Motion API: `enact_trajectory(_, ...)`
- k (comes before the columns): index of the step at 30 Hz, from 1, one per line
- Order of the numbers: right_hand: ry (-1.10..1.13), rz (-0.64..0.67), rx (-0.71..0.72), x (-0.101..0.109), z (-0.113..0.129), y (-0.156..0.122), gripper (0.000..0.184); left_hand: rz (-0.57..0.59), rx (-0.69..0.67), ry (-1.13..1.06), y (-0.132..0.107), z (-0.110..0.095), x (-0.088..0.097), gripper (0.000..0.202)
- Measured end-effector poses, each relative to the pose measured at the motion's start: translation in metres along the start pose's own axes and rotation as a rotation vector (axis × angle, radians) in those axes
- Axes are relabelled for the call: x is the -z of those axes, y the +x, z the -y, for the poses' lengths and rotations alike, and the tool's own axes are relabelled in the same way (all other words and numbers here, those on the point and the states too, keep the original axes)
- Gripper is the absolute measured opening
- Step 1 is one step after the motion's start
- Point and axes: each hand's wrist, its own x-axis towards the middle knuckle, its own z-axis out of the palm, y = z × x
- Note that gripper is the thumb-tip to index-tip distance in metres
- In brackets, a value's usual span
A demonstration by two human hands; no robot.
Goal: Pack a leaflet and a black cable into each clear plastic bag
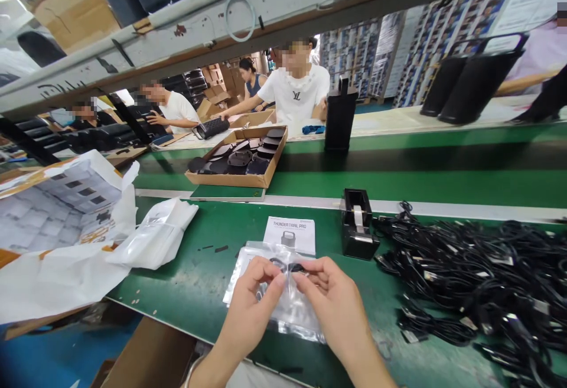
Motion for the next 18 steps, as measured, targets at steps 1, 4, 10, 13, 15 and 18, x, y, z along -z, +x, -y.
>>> enact_trajectory(1,-0.060,0.040,0.041,-0.002,0.002,-0.001,0.029,0.000,0.000,-0.019,0.001,-0.001,0.000,0.014)
enact_trajectory(4,-0.233,0.216,0.201,-0.003,0.014,-0.003,0.034,-0.036,-0.008,-0.049,0.005,-0.007,0.002,0.015)
enact_trajectory(10,-0.607,0.379,0.503,0.003,0.063,0.015,0.017,-0.135,-0.081,-0.150,0.017,-0.018,0.017,0.023)
enact_trajectory(13,-0.610,0.451,0.587,0.006,0.098,0.029,0.026,-0.172,-0.113,-0.257,0.024,-0.013,0.030,0.036)
enact_trajectory(15,-0.566,0.498,0.632,0.008,0.118,0.036,0.027,-0.088,-0.084,-0.373,0.029,-0.007,0.036,0.058)
enact_trajectory(18,-0.524,0.546,0.691,0.012,0.134,0.041,0.022,0.130,0.027,-0.563,0.035,-0.001,0.038,0.076)
